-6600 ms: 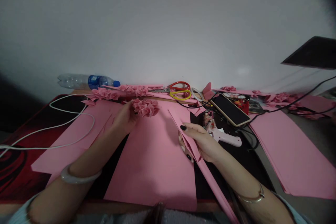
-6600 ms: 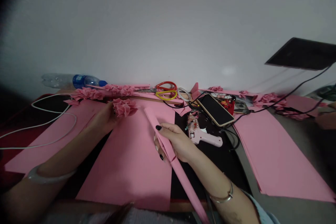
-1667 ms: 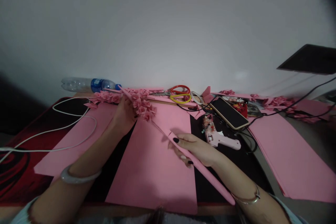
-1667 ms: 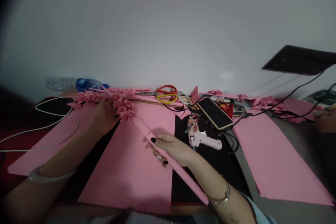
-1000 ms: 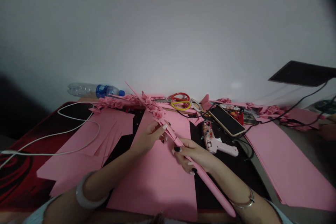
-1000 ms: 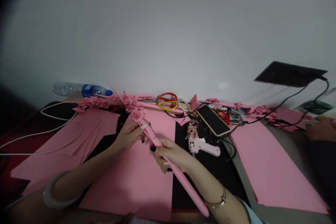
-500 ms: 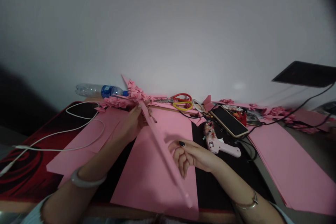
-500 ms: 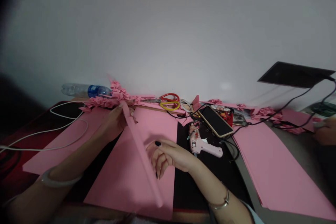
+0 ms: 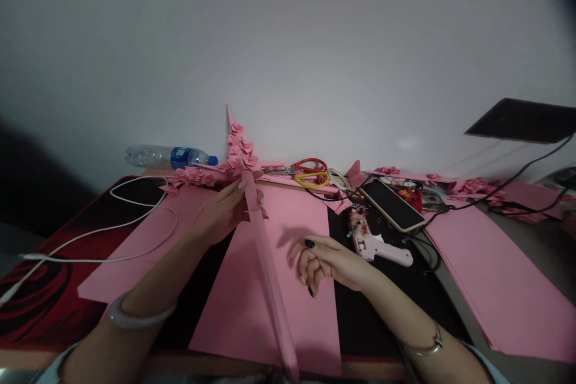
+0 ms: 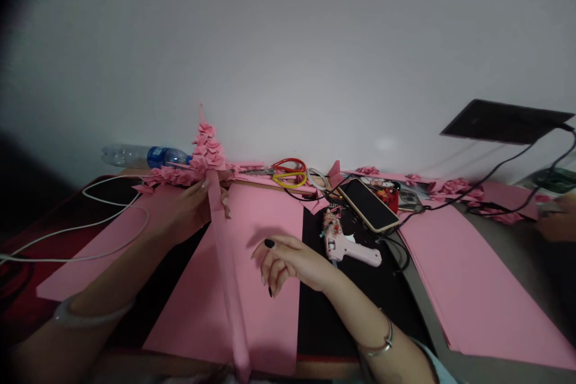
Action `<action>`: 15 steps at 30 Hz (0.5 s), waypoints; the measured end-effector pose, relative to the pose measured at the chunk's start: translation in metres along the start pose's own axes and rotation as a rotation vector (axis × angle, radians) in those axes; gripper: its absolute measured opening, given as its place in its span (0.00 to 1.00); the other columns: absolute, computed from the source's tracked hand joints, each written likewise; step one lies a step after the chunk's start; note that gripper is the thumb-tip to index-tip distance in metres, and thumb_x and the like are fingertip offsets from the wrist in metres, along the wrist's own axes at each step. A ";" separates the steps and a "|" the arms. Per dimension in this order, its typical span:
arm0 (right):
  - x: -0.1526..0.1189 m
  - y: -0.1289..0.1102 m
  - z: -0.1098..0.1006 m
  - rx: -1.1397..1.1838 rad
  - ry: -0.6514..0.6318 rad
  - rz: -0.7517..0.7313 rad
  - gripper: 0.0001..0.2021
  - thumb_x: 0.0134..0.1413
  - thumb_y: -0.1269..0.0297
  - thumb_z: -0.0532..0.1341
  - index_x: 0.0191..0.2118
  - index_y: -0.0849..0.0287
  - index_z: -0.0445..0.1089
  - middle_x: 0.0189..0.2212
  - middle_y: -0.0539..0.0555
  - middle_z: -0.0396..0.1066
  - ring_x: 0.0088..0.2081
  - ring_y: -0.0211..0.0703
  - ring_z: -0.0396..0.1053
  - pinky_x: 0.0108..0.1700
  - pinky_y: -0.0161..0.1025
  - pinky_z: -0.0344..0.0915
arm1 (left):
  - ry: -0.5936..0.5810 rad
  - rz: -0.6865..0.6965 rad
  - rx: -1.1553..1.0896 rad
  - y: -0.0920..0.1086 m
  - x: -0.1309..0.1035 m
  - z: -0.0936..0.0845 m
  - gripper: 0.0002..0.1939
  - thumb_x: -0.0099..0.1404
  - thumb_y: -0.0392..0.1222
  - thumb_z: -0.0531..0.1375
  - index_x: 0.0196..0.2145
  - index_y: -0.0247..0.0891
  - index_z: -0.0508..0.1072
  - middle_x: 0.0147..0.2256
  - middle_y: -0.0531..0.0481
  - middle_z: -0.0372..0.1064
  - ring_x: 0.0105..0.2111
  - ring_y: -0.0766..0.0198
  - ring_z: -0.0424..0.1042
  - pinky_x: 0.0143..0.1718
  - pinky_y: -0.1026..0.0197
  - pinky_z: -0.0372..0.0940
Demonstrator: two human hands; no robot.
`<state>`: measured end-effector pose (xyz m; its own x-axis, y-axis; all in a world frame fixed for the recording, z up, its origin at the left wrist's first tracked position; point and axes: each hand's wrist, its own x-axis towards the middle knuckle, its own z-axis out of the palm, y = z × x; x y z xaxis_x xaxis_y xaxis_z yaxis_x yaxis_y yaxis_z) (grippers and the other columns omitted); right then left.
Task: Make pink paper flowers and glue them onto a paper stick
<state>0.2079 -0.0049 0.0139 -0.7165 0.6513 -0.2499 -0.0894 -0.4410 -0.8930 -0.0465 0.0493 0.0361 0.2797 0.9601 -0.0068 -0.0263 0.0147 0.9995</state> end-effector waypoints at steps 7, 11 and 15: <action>-0.002 -0.005 0.006 -0.203 -0.107 0.046 0.17 0.55 0.54 0.64 0.41 0.65 0.70 0.28 0.51 0.71 0.15 0.23 0.57 0.16 0.26 0.52 | 0.055 -0.023 -0.115 0.002 -0.001 0.002 0.20 0.71 0.50 0.45 0.57 0.45 0.60 0.42 0.46 0.69 0.32 0.61 0.74 0.35 0.57 0.71; -0.002 -0.004 0.006 -0.234 -0.145 0.071 0.16 0.56 0.55 0.63 0.41 0.65 0.70 0.29 0.50 0.71 0.16 0.24 0.57 0.17 0.27 0.53 | 0.088 -0.017 -0.201 0.005 -0.001 0.006 0.13 0.70 0.47 0.47 0.45 0.42 0.66 0.37 0.48 0.69 0.28 0.62 0.74 0.30 0.58 0.70; -0.001 -0.002 0.003 -0.231 -0.109 0.022 0.15 0.58 0.56 0.61 0.40 0.66 0.70 0.27 0.50 0.71 0.16 0.24 0.57 0.18 0.27 0.54 | 0.100 0.060 -0.304 0.013 -0.004 0.013 0.10 0.70 0.44 0.48 0.43 0.42 0.66 0.31 0.53 0.66 0.23 0.64 0.72 0.27 0.59 0.70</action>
<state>0.2064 -0.0066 0.0171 -0.7881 0.5669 -0.2399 0.0787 -0.2937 -0.9526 -0.0353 0.0417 0.0490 0.1736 0.9842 0.0344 -0.3292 0.0251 0.9439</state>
